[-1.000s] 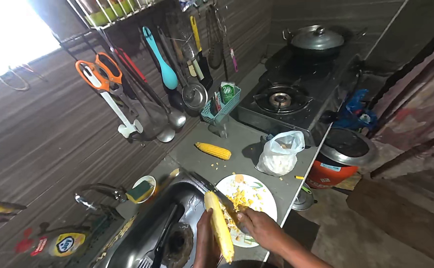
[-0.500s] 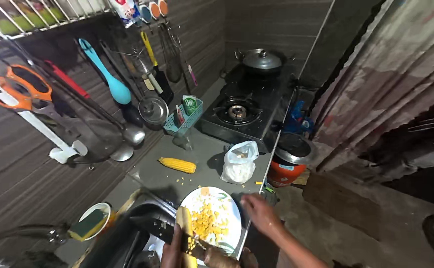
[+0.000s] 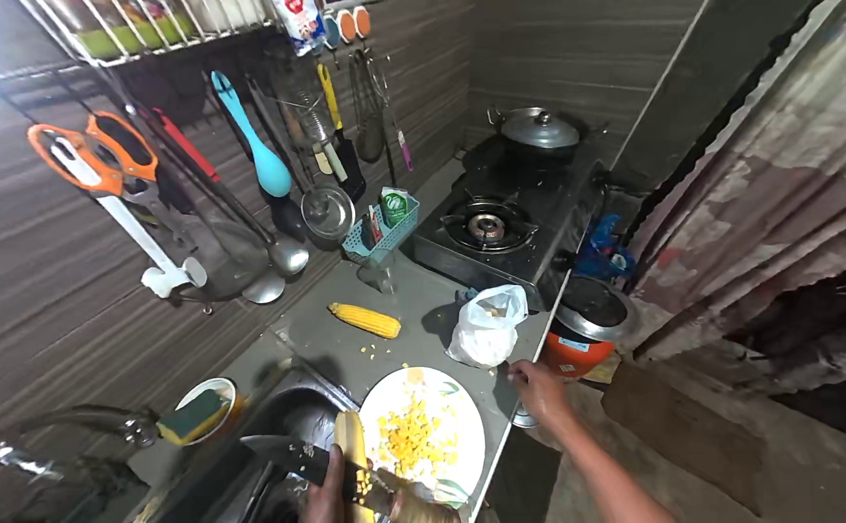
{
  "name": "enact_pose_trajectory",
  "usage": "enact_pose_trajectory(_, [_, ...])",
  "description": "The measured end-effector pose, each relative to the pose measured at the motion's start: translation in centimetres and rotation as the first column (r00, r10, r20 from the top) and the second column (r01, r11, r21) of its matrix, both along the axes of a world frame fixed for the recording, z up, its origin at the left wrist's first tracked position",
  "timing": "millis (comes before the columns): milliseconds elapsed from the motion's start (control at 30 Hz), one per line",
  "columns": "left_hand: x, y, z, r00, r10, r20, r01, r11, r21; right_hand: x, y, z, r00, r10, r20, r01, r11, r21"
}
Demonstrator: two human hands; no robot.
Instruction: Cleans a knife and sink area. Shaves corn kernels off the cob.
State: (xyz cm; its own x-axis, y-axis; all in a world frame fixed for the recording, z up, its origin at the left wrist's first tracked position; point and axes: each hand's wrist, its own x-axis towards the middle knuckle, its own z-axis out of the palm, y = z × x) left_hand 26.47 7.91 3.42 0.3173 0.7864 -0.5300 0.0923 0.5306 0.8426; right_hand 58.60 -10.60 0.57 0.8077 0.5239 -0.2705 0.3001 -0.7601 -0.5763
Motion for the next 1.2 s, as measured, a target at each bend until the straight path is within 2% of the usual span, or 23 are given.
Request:
enact_pose_trajectory(100, [-0.4, 0.2, -0.9, 0.999, 0.021, -0.034, -0.021, 1.0, -0.01, -3.9, 2.0, 1.4, 0.98, 0.106, -0.171, -0.073, 0.979, 0.19])
enact_pose_trajectory(167, [-0.6, 0.3, -1.2, 1.0, 0.021, -0.01, -0.021, 0.999, -0.034, -5.4, 3.4, 1.6, 0.967, 0.142, -0.214, -0.089, 0.967, 0.238])
enact_pose_trajectory(267, [-1.1, 0.0, -1.0, 1.0, 0.017, -0.01, -0.018, 0.997, -0.073, -4.6, 4.2, 1.0, 0.99, 0.139, 0.009, -0.139, 0.987, 0.076])
enact_pose_trajectory(367, [-2.1, -0.1, -1.7, 1.0, 0.004, 0.018, -0.002, 0.997, -0.08, -3.0, 3.6, -1.5, 0.966, 0.121, 0.229, -0.099, 0.989, -0.105])
enact_pose_trajectory(467, [-2.9, -0.3, -1.9, 0.997, 0.004, 0.077, 0.003, 0.996, -0.093, -2.7, 3.7, -3.1, 0.954, 0.086, 0.287, -0.05, 0.991, -0.128])
enact_pose_trajectory(600, [-3.5, -0.4, -1.7, 0.999, 0.033, 0.042, -0.029, 0.995, -0.092, -2.8, 4.5, -3.4, 0.939, 0.049, 0.341, -0.005, 0.991, -0.131])
enact_pose_trajectory(800, [-4.2, 0.1, -2.1, 0.999, 0.049, -0.009, -0.05, 0.993, -0.11, -2.9, 4.6, -3.3, 0.934, 0.065, 0.353, 0.016, 0.975, -0.222])
enact_pose_trajectory(933, [-4.4, 0.1, -2.8, 0.998, 0.063, 0.023, -0.06, 0.993, -0.106, -2.9, 4.8, -3.0, 0.942, 0.077, 0.328, 0.026, 0.954, -0.298])
enact_pose_trajectory(1033, [-4.6, 0.2, -3.4, 0.999, 0.037, 0.017, -0.036, 0.996, -0.079, -3.3, 4.2, -1.9, 0.962, 0.051, 0.267, -0.001, 0.983, -0.183])
enact_pose_trajectory(1133, [-4.4, 0.1, -2.8, 1.0, 0.028, -0.003, -0.029, 0.995, -0.097, -5.6, 4.2, 0.3, 0.986, 0.04, 0.159, -0.06, 0.991, 0.12])
enact_pose_trajectory(1200, [-4.0, 0.0, -2.2, 0.999, 0.043, 0.001, -0.042, 0.989, -0.138, -7.9, 4.8, 1.0, 0.988, 0.141, 0.061, -0.153, 0.946, 0.287])
